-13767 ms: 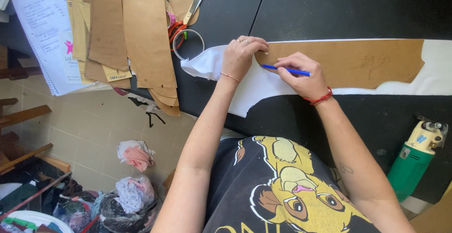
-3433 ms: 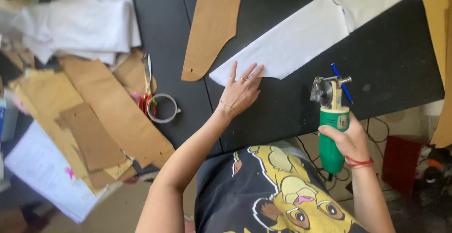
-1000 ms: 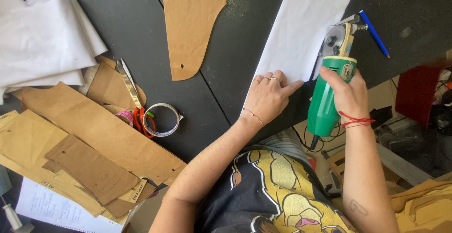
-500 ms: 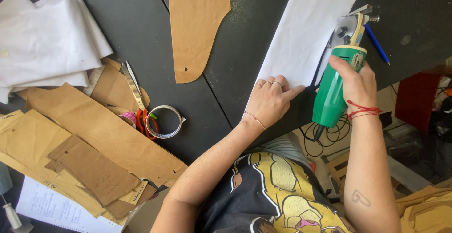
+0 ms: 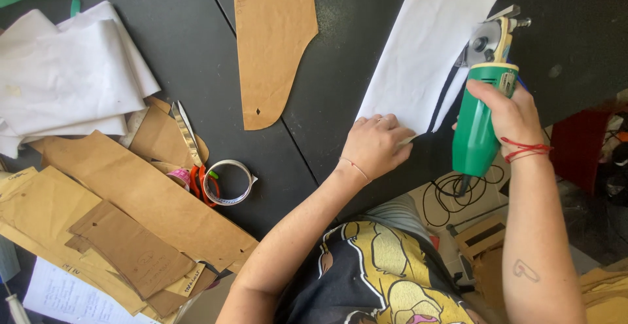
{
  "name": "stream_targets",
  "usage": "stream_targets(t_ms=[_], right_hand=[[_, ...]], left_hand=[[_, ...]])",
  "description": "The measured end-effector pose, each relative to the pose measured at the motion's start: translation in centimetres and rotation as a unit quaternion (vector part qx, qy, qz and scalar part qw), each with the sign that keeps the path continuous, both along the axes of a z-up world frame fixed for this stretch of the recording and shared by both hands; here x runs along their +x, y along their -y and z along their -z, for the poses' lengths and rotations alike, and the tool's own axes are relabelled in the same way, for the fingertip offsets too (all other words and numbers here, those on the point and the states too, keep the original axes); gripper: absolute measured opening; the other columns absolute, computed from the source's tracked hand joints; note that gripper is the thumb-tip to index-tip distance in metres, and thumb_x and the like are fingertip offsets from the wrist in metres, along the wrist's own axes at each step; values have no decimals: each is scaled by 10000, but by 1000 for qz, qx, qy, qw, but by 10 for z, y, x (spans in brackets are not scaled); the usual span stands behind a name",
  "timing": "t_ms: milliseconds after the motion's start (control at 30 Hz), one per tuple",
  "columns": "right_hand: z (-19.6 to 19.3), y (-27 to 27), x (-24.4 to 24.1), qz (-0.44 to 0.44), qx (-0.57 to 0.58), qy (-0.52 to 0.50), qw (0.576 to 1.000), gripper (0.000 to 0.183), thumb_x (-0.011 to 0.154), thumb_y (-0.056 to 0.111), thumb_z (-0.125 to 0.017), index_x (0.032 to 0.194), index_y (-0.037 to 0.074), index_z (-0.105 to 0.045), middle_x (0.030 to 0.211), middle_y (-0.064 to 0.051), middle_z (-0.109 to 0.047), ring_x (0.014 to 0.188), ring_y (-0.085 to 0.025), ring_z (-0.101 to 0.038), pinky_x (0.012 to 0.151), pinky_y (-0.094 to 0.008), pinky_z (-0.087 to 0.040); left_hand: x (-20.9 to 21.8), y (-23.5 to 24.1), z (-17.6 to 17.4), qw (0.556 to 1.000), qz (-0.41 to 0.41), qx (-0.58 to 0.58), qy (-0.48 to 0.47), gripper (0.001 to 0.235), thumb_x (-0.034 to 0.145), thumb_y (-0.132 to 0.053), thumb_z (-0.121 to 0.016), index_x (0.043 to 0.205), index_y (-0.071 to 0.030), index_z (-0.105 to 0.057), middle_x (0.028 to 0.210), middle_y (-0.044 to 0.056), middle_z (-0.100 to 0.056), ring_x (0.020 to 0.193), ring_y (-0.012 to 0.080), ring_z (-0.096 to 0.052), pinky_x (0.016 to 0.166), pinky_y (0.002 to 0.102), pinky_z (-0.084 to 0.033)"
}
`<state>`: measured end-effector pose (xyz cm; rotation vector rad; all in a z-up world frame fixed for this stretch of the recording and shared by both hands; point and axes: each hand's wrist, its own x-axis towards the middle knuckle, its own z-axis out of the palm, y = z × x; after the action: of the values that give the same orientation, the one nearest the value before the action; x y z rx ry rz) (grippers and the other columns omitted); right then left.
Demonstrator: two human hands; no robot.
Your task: Tracing a garment pattern onto fabric with a pen and cutting it out using an electric rotary cutter
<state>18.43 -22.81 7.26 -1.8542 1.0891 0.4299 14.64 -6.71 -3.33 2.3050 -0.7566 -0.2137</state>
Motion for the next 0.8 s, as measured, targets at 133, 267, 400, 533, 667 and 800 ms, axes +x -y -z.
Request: stream_targets(t_ms=[133, 267, 400, 533, 667, 800], right_hand=[[-10, 16, 9, -105, -4, -61, 993, 335, 767, 250, -571, 1034, 68, -487, 789, -148, -559, 601, -297, -577, 553, -386, -487], [-6, 38, 17, -164, -18, -92, 982, 338, 735, 172, -589, 1043, 57, -512, 843, -162, -574, 634, -311, -574, 583, -409, -465], [7, 63, 23, -284, -100, -120, 946, 443, 700, 306, -569, 1086, 91, -529, 1032, -134, -572, 923, -300, -525, 794, -410, -392], [6, 69, 31, -304, -115, -129, 937, 437, 665, 323, -603, 1043, 109, -552, 978, -122, -594, 885, -279, -530, 750, -374, -377], [8, 71, 36, -322, -116, -135, 930, 446, 663, 349, -595, 1046, 124, -551, 963, -126, -600, 859, -291, -542, 733, -391, -390], [9, 67, 36, -310, -111, -145, 933, 459, 667, 356, -586, 1052, 111, -539, 994, -142, -585, 893, -308, -533, 757, -409, -391]], left_hand=[[39, 20, 9, 992, -71, -100, 39, 92, 810, -156, -514, 805, -139, -604, 737, 32, -506, 602, 242, -510, 497, 357, -397], [78, 39, 7, 972, -105, -68, 198, 177, 761, -88, -590, 886, -213, -590, 1005, -5, -528, 946, 178, -547, 975, 453, -300], [90, 44, 9, 981, -68, -5, 183, 255, 821, -148, -661, 1041, -203, -544, 1264, 61, -380, 1241, 238, -307, 1020, 624, -168], [93, 44, 12, 986, -41, 21, 158, 281, 801, -207, -653, 1053, -214, -528, 1261, 83, -394, 1251, 275, -275, 1019, 604, -162], [95, 45, 11, 990, -30, 26, 136, 253, 816, -212, -633, 1049, -226, -536, 1261, 81, -404, 1250, 277, -277, 1016, 613, -138], [94, 45, 10, 989, -31, 31, 140, 238, 824, -226, -617, 1045, -226, -530, 1263, 72, -409, 1248, 271, -297, 1019, 606, -154]])
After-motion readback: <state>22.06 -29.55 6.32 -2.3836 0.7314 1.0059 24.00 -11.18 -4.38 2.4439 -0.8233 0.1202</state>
